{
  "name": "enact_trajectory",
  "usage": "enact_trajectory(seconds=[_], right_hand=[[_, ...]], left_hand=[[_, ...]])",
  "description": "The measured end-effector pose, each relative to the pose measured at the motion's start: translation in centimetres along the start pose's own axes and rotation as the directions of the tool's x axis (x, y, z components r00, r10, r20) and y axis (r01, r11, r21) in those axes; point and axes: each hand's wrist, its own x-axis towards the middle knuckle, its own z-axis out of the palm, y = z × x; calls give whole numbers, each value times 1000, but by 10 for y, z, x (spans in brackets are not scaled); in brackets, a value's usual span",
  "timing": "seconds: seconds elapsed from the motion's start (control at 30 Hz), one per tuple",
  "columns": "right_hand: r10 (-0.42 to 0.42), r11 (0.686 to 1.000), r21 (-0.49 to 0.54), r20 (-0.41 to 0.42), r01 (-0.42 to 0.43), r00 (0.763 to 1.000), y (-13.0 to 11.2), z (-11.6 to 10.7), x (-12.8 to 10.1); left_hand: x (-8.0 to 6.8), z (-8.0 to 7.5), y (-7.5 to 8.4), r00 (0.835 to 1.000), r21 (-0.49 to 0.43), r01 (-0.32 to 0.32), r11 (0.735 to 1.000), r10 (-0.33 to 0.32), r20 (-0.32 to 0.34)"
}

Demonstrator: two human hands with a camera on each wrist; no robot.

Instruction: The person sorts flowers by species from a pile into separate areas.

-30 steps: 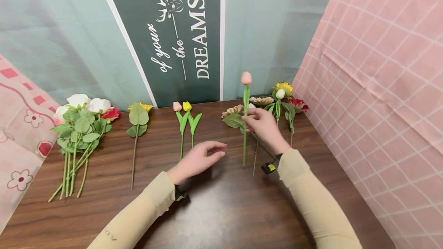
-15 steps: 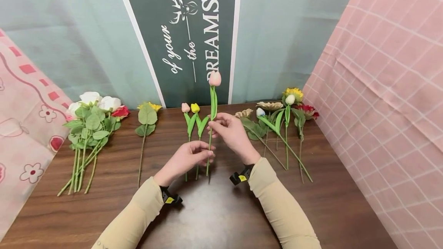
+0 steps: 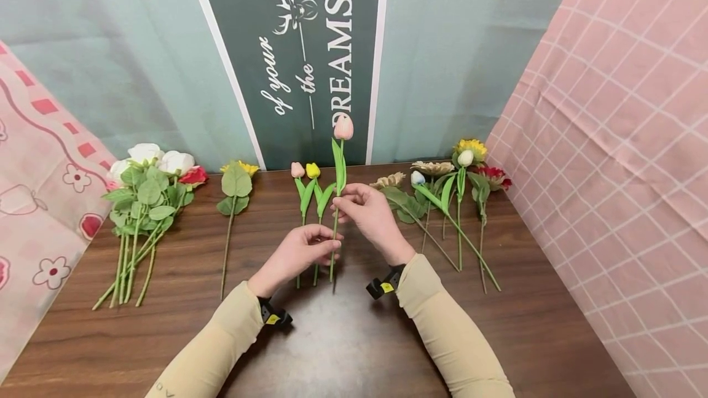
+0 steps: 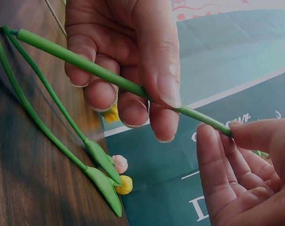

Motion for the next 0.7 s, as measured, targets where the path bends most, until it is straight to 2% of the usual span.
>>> enact_trajectory(seconds=[0.2,0.47,0.57,0.7], right_hand=[[8,1000,-17,-17,-8,1000,4,0,0],[34,997,-70,6,-33,999,9,3,1],[26,993,-115,29,-23,999,12,5,3],[1,982,-189,62,11,998,16,4,3]], left_hand=[[0,-2,1,999,40,8,999,-7,-37],[0,-5,1,999,65,4,998,-2,-33],[-1,-11,0,999,68,6,998,-3,-51],[-6,-28,-4,993,97,47,994,-36,-113]])
